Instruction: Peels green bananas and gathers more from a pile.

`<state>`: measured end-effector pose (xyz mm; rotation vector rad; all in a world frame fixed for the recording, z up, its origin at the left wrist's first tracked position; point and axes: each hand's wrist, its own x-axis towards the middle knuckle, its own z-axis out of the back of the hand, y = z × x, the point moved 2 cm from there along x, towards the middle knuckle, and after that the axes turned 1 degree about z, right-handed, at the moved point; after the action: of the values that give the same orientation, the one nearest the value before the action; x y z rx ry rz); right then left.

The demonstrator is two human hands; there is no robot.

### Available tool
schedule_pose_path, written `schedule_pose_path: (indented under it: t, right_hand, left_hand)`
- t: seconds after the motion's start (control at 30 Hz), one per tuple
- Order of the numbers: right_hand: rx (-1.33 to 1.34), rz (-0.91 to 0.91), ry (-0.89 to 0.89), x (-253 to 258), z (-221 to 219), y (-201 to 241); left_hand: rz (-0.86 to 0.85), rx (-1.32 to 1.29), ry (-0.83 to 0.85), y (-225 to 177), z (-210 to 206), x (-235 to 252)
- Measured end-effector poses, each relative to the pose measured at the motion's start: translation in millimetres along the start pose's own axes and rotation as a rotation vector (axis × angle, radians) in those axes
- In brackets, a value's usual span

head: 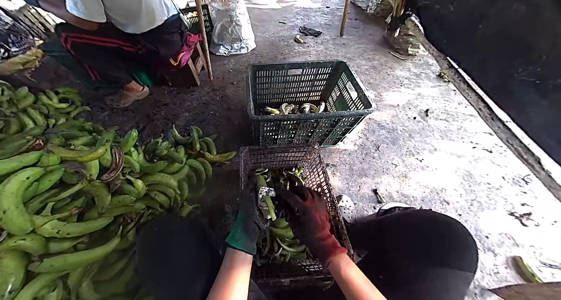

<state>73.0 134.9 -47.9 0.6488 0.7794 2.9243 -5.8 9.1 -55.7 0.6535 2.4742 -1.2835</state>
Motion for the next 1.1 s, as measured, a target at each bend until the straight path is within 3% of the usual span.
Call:
schedule_pose_path:
  t: [0.1,0.2,0.33,0.43,0.5,0.63,0.7,0.8,0.9,1.0,1.1]
  right_hand:
    - [0.042,-0.153,0.207,9.2,1.6,7.5]
    - [0.064,-0.335,0.415,23.3,-5.1,4.9]
    - [0.268,-0.480,0.472,28.9,-18.7,-15.9]
    - [0.399,-0.526,0.385,22.7,-17.2,-30.4]
    - [0.332,-0.428,0.345,13.5,-6.4,-24.7]
    - [0.159,0.064,0.160,-20.3,-1.3,2.5]
    - [0.094,0.116,0.076,-20.3,-7.0,6.3]
    - [0.236,-0.262,0.173,-0.9,-21.0,-5.2]
    - [0.686,-0.556,0.040,-1.4,-44.3,-38.5]
    - [0.947,-0.636,0.072,-5.1,-11.0,-43.1]
    - [0.850,-0.607,0.195,-6.6,25.3,-55.4]
  left_hand:
    - [-0.125,0.372,-0.081,-2.6,4.9,-6.1]
    - [-0.133,0.523,-0.087,-11.9,0.5,-11.2]
    - [-0.063,0.454,0.000,-11.1,0.5,-16.6]
    - [-0.014,0.240,0.063,-7.9,8.3,-7.6]
    - [-0.020,0.075,0.074,-11.0,10.1,0.1]
    - [-0.013,-0.052,0.123,-22.2,11.6,0.5]
    - [0.047,-0.025,0.137,-17.3,10.2,-1.6]
    - [0.083,-0.026,0.083,-1.2,6.6,-6.1]
    - [0.122,-0.186,0.163,-4.1,8.6,-17.5]
    - [-0.078,-0.059,0.082,-22.7,3.9,-24.9]
    - [-0.638,0.209,0.039,-65.6,-29.3,-22.4]
